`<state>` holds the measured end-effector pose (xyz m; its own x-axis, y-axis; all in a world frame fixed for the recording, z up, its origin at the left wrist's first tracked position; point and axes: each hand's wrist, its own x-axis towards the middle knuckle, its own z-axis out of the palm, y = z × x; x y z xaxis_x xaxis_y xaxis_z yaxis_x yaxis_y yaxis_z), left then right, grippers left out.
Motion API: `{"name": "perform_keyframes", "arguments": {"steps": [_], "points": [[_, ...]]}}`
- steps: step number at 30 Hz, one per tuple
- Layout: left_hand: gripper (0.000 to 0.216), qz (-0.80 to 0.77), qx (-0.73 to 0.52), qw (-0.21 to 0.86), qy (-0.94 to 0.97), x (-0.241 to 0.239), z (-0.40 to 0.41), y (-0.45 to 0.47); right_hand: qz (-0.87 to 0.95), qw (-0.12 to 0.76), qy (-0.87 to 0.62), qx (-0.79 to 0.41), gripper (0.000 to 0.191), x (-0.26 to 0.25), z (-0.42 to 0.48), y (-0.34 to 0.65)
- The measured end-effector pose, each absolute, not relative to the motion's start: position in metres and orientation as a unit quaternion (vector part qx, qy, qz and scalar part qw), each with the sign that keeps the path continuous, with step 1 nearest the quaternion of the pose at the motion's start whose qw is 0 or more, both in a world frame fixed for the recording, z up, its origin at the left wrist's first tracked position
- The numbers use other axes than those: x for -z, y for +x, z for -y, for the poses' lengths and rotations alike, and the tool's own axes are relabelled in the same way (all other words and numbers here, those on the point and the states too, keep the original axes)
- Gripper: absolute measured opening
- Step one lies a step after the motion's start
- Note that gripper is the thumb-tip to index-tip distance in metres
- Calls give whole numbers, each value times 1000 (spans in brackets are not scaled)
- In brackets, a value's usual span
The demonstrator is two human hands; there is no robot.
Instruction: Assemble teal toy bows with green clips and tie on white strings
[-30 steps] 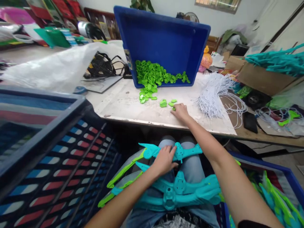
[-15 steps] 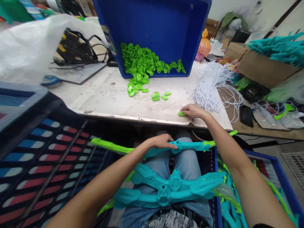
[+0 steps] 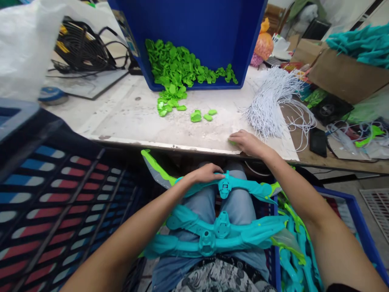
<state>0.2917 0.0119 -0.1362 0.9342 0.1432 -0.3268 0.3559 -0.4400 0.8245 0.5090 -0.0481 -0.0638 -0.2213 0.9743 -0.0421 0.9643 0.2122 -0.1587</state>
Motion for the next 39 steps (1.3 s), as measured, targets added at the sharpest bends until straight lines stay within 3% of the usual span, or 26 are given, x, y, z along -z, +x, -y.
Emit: {"name": "perform_keyframes", "arguments": {"steps": [3, 12, 15, 18, 20, 22, 29, 35, 39], "points": [[50, -156, 101, 508, 841, 136, -10, 292, 772, 24, -633, -53, 27, 64, 51, 507], [45, -117, 145, 509, 840, 129, -16, 294, 744, 175, -645, -13, 31, 84, 84, 483], [46, -113, 143, 431, 884, 118, -4, 291, 723, 273, -634, 19, 26, 88, 115, 472], [36, -120, 35, 272, 954, 116, 22, 279, 655, 366, -659, 52, 20, 84, 139, 469], [31, -112, -46, 180, 976, 122, 41, 267, 627, 392, -672, 48, 18, 83, 149, 467], [29, -108, -88, 158, 978, 133, 53, 256, 645, 378, -664, 18, 18, 88, 157, 462], [52, -256, -30, 420, 870, 141, 23, 263, 730, 272, -627, -11, 22, 131, 170, 434], [30, -240, 96, 569, 781, 137, -4, 296, 776, 237, -585, 3, 25, 139, 157, 430], [29, -256, 111, 667, 691, 145, -3, 299, 772, 219, -596, -8, 25, 143, 150, 430]]}}
